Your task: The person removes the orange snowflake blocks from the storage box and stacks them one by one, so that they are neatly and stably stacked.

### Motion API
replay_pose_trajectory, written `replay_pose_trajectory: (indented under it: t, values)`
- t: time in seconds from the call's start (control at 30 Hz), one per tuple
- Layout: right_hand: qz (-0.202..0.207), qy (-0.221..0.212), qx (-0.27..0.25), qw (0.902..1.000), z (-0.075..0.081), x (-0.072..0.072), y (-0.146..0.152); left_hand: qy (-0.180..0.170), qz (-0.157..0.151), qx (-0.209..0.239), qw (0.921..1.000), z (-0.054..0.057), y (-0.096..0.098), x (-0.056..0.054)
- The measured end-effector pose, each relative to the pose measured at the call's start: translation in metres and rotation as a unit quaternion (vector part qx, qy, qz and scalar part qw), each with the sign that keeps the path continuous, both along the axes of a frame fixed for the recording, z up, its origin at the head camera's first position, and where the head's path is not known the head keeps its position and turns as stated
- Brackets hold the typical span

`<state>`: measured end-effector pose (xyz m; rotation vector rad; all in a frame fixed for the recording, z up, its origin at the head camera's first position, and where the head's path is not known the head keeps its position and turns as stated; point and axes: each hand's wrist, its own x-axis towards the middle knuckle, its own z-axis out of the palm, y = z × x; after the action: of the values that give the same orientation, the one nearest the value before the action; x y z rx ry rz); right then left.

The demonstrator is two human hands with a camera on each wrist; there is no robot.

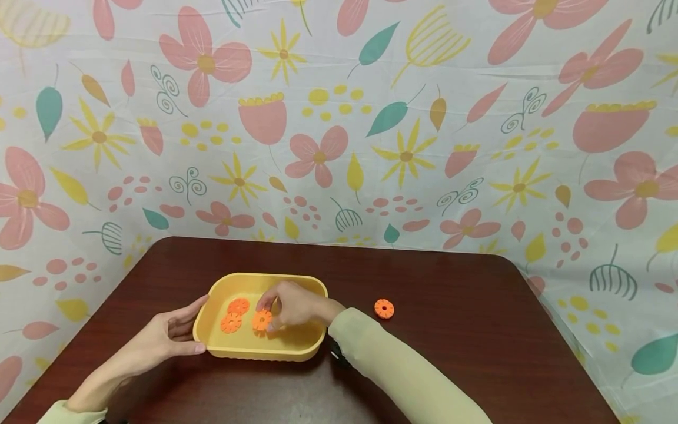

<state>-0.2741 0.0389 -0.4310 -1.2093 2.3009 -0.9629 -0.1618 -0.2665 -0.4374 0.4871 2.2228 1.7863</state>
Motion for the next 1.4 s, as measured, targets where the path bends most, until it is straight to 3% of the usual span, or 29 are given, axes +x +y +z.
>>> replay_pose_trajectory:
  t: [0.33,0.5,0.93,1.4]
  values:
    - [-0.016,-0.026,-0.013,0.9995,0.003,0.001,0.000,-0.004,0.003,0.000,1.0000,-0.001,0.000,0.000]
    - [-0.021,-0.009,0.001,0.9997,-0.003,-0.001,-0.005,0.006,-0.003,0.000,1.0000,-0.001,0.000,0.000]
    - [-0.009,0.022,0.023,0.9995,-0.013,-0.005,-0.011,-0.011,0.000,0.001,0.9999,-0.001,-0.001,-0.002]
    - [-0.027,-0.029,-0.027,0.9989,-0.001,-0.002,-0.002,-0.003,-0.003,-0.002,1.0000,-0.001,-0.001,-0.001]
